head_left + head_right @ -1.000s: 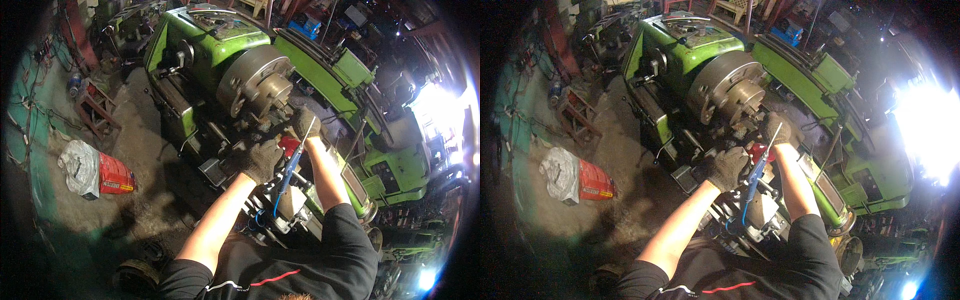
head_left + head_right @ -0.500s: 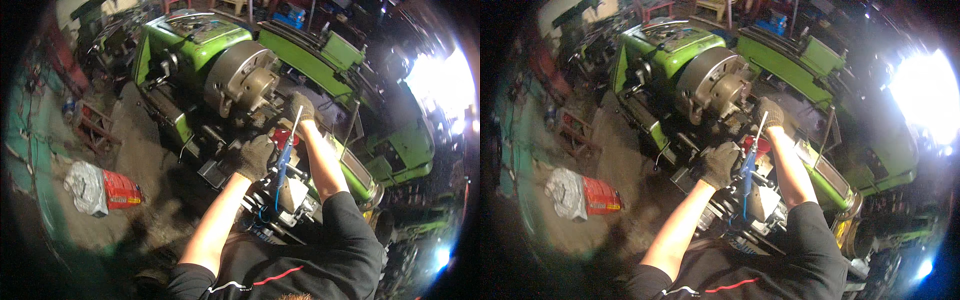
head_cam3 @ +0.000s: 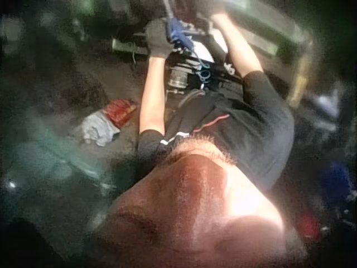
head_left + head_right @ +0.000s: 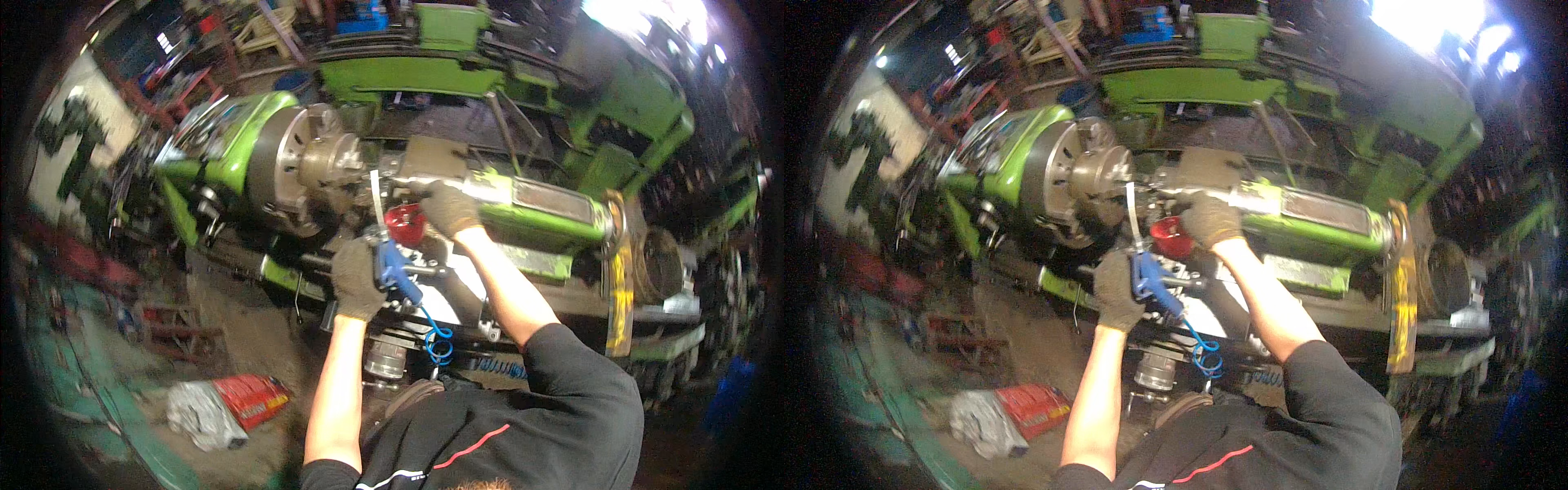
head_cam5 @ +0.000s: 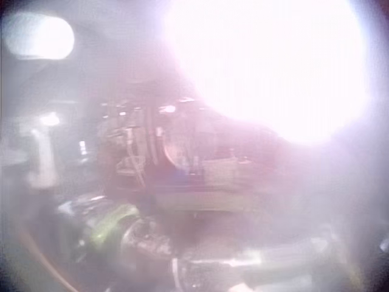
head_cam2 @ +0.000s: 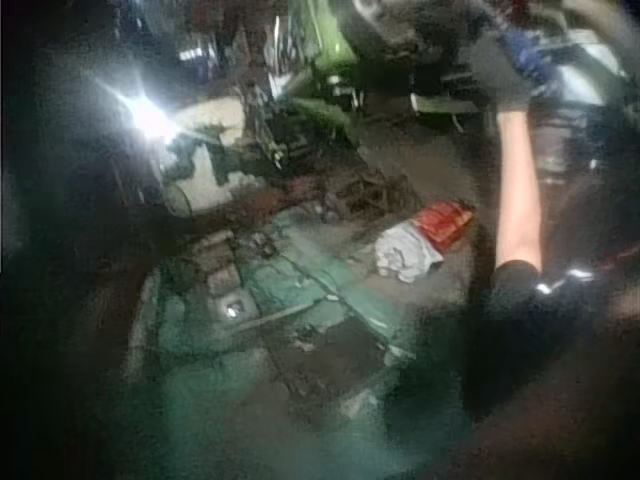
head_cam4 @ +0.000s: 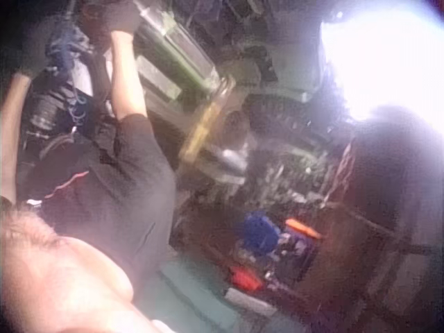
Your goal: The person operates a green metal lathe, using a blue air gun to blow away metal shavings and a metal bar to adjust the chuck. The person also removes a small metal ring from the chuck and places it into a nearby bucket.
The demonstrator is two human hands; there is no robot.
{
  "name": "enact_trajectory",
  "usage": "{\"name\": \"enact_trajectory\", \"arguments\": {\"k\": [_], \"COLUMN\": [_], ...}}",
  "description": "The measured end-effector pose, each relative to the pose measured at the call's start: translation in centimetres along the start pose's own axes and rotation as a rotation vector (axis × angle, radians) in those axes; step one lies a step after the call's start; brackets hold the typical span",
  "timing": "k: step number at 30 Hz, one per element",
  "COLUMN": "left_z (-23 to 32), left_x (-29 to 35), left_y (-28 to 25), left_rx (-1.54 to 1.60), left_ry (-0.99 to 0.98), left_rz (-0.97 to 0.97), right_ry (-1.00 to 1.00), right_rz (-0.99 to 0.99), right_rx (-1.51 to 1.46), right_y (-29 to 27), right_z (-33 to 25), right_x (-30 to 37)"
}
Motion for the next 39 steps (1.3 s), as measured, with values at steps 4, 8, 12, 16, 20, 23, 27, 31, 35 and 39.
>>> {"name": "enact_trajectory", "arguments": {"k": [4, 8, 12, 16, 20, 23, 27, 31, 35, 39], "left_z": [0.6, -0.9, -3.2, -3.1, -1.8, -2.3, -1.9, -2.1, -2.8, -3.5], "left_x": [-1.3, -1.1, 0.2, 0.5, 0.0, 0.1, -0.8, -1.2, -0.5, -0.7], "left_y": [-2.3, -0.6, 1.6, 2.2, 1.9, 2.3, 1.0, 0.5, 0.5, 0.7], "left_rx": [-0.006, 0.611, 0.224, 0.162, 0.122, 0.151, 0.221, 0.281, 0.323, 0.224], "left_ry": [-0.058, -0.409, -0.061, -0.027, 0.009, -0.034, -0.02, -0.027, -0.055, -0.029], "left_rz": [-0.209, -0.27, -0.255, -0.3, -0.205, -0.274, -0.241, -0.326, -0.318, -0.269], "right_ry": [-0.125, -0.095, 0.372, 0.647, 0.759, 0.899, 0.903, 0.864, 0.845, 0.821], "right_rz": [0.03, 0.626, 1.046, 0.908, 0.681, 0.58, 0.681, 0.729, 0.748, 0.786], "right_rx": [-0.037, -0.081, 0.364, 0.435, 0.212, 0.235, 0.302, 0.3, 0.33, 0.389], "right_y": [0.2, -5.5, -15.7, -18.7, -19.3, -18.3, -17.4, -15.8, -15.1, -15.5], "right_z": [0.3, 10.3, 25.7, 33.5, 39.1, 38.7, 42.1, 46.6, 48.4, 52.8], "right_x": [1.4, 4.2, 10.7, 12.6, 12.3, 12.8, 13.8, 13.9, 14.1, 13.9]}}
Point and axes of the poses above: each hand's wrist, its own x-axis away from the middle knuckle, its own y-axis out of the palm, z = x × y, the point moved 3 cm from there along -x, towards the middle knuckle, and after that the axes turned 9 degrees about -z, right-handed, at the moved point
